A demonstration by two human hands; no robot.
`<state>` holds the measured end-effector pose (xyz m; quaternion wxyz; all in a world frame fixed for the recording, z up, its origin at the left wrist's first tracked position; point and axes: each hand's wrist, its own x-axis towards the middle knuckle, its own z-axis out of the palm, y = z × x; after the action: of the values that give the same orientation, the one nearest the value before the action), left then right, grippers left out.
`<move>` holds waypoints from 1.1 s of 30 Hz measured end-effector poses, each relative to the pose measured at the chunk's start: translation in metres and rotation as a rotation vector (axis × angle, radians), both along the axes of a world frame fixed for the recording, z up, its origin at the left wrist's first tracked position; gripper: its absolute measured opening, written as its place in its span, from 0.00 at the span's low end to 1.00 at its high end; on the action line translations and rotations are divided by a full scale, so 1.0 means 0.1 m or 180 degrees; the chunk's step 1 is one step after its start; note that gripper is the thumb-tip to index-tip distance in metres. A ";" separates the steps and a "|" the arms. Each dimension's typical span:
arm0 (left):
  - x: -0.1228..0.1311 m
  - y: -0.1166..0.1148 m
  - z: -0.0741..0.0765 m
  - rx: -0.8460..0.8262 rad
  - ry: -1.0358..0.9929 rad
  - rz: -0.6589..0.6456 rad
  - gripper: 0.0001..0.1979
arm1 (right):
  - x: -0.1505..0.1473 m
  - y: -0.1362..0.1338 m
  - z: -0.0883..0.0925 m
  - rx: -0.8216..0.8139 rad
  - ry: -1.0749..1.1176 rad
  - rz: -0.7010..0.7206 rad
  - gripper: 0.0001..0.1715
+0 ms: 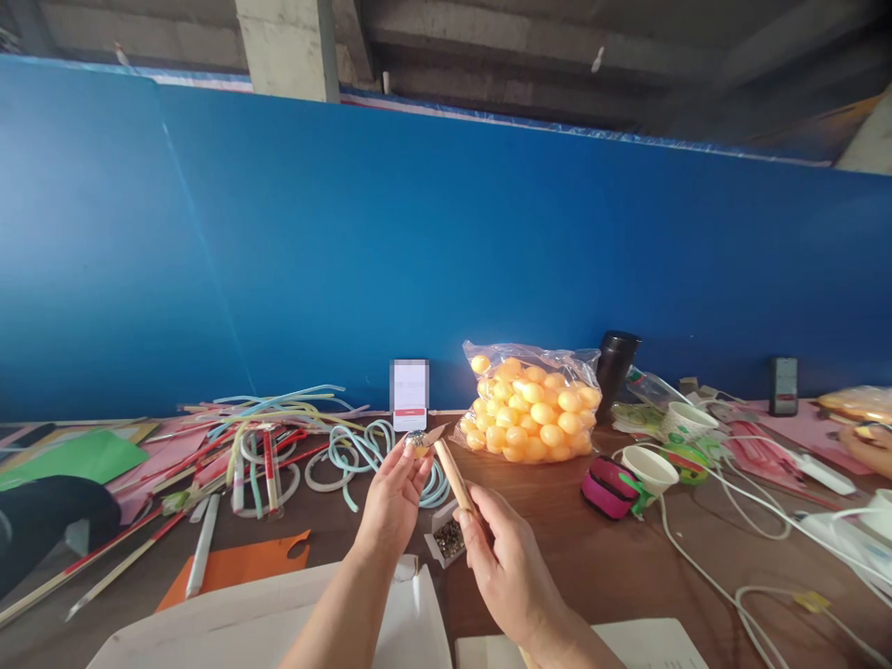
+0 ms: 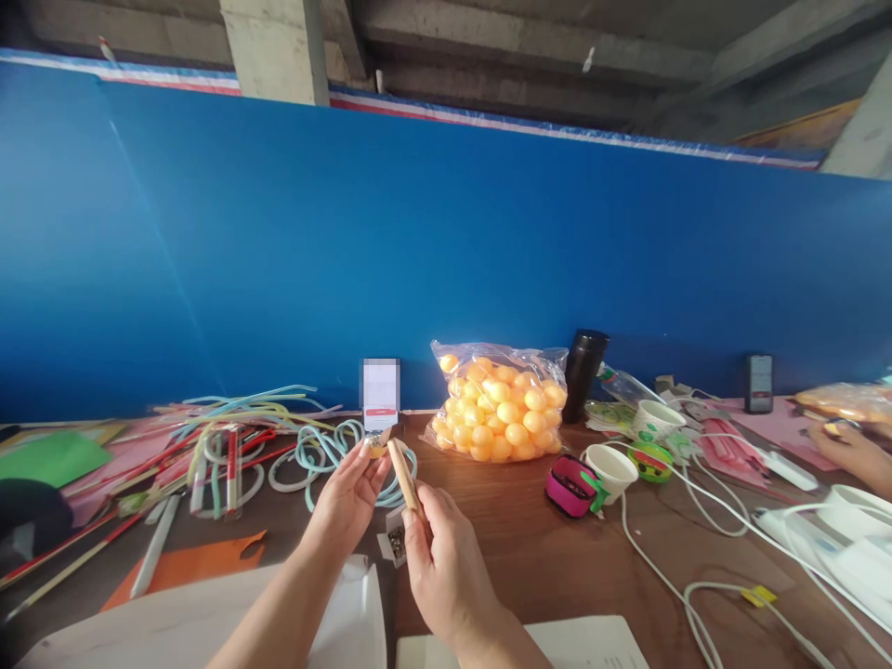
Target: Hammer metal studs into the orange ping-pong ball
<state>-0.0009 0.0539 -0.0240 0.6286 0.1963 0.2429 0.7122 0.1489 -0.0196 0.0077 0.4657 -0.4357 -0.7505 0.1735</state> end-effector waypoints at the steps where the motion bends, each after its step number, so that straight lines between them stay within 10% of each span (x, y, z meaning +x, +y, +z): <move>1: 0.00 0.00 0.00 -0.0030 -0.0010 0.0014 0.09 | 0.00 0.00 0.00 0.0035 0.0010 -0.0011 0.16; 33: 0.01 -0.02 0.04 -0.0140 -0.0025 0.0011 0.07 | 0.00 0.00 -0.01 -0.0253 0.0010 0.0129 0.16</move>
<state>-0.0001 0.0524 -0.0199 0.6326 0.1792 0.2564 0.7085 0.1487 -0.0198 0.0069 0.4456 -0.4383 -0.7509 0.2133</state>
